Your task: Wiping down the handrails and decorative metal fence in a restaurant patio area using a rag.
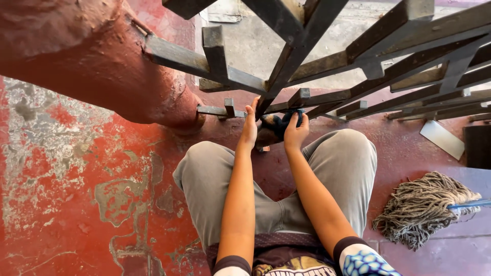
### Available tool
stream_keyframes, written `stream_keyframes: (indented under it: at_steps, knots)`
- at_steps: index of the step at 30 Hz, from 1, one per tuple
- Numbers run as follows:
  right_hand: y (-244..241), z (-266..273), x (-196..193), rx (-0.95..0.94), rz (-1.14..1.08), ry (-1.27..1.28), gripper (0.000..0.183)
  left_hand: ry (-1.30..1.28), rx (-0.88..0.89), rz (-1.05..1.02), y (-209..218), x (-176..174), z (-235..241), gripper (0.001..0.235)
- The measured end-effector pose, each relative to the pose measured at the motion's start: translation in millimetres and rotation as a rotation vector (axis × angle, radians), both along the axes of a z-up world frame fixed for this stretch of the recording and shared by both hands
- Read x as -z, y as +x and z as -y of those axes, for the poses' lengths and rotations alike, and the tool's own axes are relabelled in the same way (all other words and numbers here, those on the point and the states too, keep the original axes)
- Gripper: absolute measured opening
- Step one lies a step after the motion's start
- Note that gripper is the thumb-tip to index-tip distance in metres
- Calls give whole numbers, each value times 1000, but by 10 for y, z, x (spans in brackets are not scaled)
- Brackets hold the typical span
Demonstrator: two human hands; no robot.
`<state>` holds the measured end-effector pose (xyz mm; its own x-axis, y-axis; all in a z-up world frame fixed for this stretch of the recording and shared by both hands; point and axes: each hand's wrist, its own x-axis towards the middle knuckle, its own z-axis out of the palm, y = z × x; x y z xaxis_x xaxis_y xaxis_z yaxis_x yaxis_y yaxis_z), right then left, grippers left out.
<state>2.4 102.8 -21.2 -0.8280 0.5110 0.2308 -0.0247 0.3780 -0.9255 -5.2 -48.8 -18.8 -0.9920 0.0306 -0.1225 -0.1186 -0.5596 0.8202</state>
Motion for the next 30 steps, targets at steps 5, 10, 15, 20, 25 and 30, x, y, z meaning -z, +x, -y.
stream_keyframes:
  at_steps: [5,10,15,20,25,30]
  knots:
    - [105,20,870,-239,225,205,26,-23,10,-6,-142,250,27,86]
    - [219,160,1694,-293,603,58,31,-157,138,6,-388,628,180,87]
    - [-64,76,2443,-199,697,-338,30,-390,39,-36,-228,239,95,92]
    - [-131,200,2229,-237,704,-578,24,-416,48,62,-118,38,91,94]
    - [-241,154,2251,-299,572,-559,23,-321,47,50,-166,128,88,93]
    - [-144,166,1953,-227,510,-834,18,-350,82,81,-207,131,122,94]
